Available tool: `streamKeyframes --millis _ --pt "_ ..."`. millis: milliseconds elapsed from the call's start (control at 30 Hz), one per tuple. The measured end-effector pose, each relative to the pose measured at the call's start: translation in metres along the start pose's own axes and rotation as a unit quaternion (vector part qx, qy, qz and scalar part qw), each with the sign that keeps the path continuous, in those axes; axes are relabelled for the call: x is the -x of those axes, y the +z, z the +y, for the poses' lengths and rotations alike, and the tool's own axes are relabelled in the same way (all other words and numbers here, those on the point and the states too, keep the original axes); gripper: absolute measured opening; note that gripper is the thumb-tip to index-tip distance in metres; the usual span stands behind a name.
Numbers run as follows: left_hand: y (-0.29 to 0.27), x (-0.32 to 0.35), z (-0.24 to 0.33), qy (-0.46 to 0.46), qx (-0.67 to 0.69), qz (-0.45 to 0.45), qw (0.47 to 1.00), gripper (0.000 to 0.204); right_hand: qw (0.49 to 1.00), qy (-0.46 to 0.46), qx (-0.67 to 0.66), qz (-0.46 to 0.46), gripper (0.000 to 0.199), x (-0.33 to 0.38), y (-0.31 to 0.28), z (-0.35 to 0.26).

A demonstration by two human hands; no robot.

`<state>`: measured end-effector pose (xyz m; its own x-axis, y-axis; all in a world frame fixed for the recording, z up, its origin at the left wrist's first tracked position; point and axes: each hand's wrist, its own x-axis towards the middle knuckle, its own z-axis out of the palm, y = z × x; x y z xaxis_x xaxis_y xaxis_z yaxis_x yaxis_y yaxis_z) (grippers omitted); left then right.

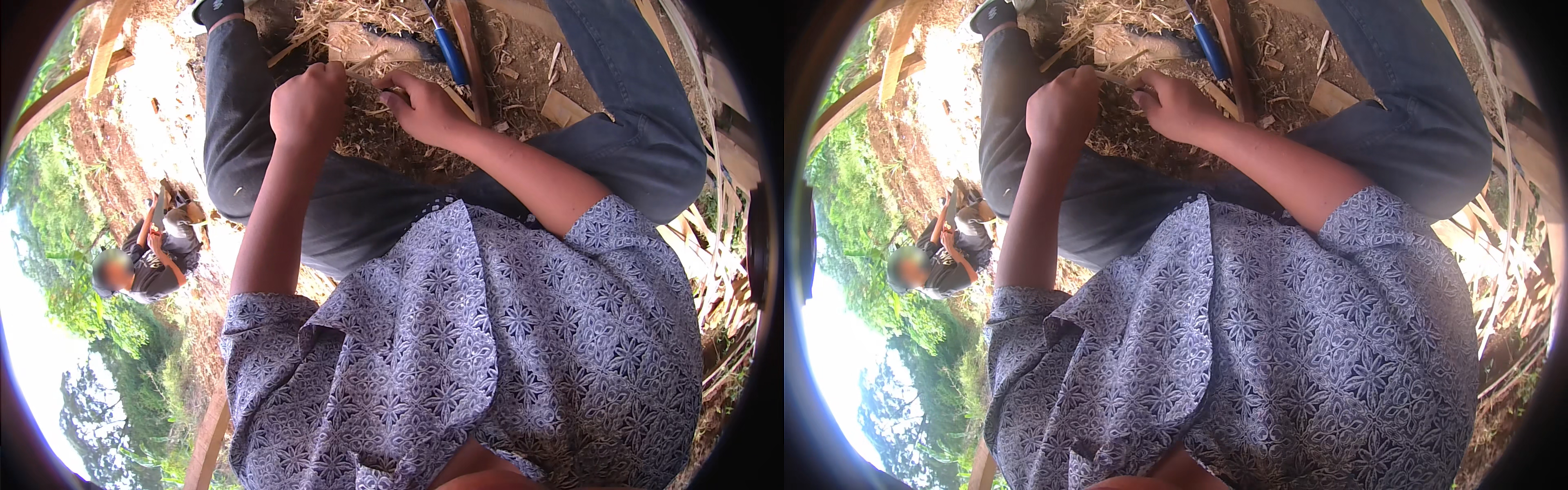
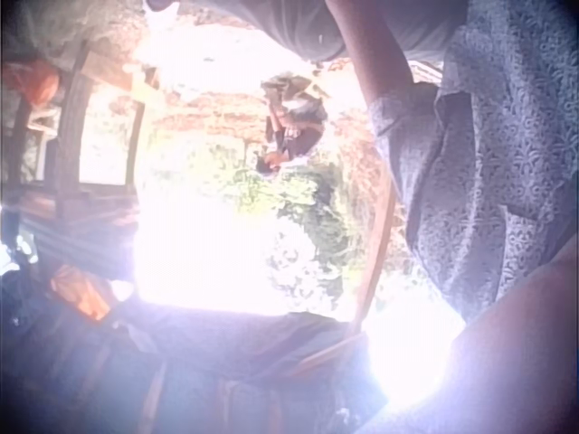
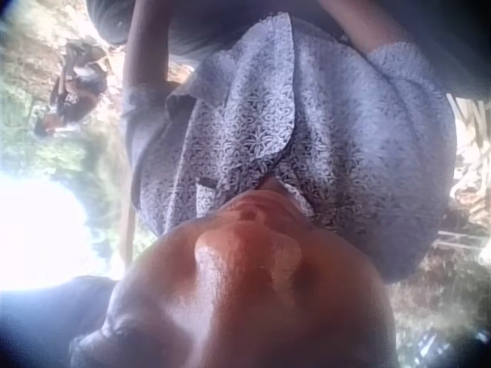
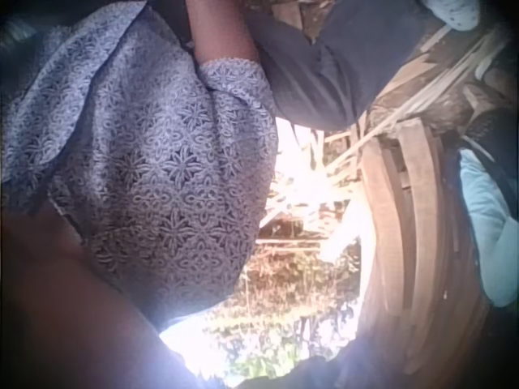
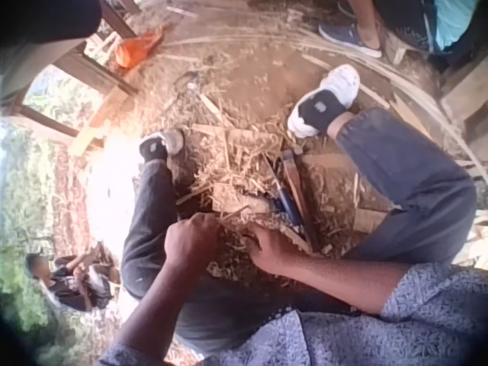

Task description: The person sits on the ground and uses a knife to shave thin strips from a small piece of wood. They hold the wood in their left hand and carefully scrape the blade along its length to produce fine shavings.

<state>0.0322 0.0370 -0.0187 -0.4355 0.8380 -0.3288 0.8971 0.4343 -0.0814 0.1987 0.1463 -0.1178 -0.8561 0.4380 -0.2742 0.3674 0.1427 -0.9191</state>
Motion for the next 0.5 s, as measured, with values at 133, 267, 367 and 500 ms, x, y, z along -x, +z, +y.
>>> streamKeyframes --millis 133,267,367,500 --pt "0.001 0.002 -0.001 0.020 -0.008 0.001 1.000 0.006 0.992 0.110 0.053 -0.033 0.027 -0.010 -0.020 -0.002" --pt "-0.001 -0.002 0.001 0.026 -0.012 0.021 0.999 0.005 0.999 0.034 0.041 0.002 0.028 -0.003 -0.008 0.010" --pt "-0.003 -0.001 -0.002 0.027 -0.021 0.021 0.999 0.005 0.997 0.068 0.034 -0.026 0.027 -0.008 -0.014 -0.004" --pt "0.001 0.001 -0.002 0.017 -0.014 0.014 1.000 0.006 0.997 0.059 0.018 -0.037 0.028 -0.002 -0.009 -0.012"
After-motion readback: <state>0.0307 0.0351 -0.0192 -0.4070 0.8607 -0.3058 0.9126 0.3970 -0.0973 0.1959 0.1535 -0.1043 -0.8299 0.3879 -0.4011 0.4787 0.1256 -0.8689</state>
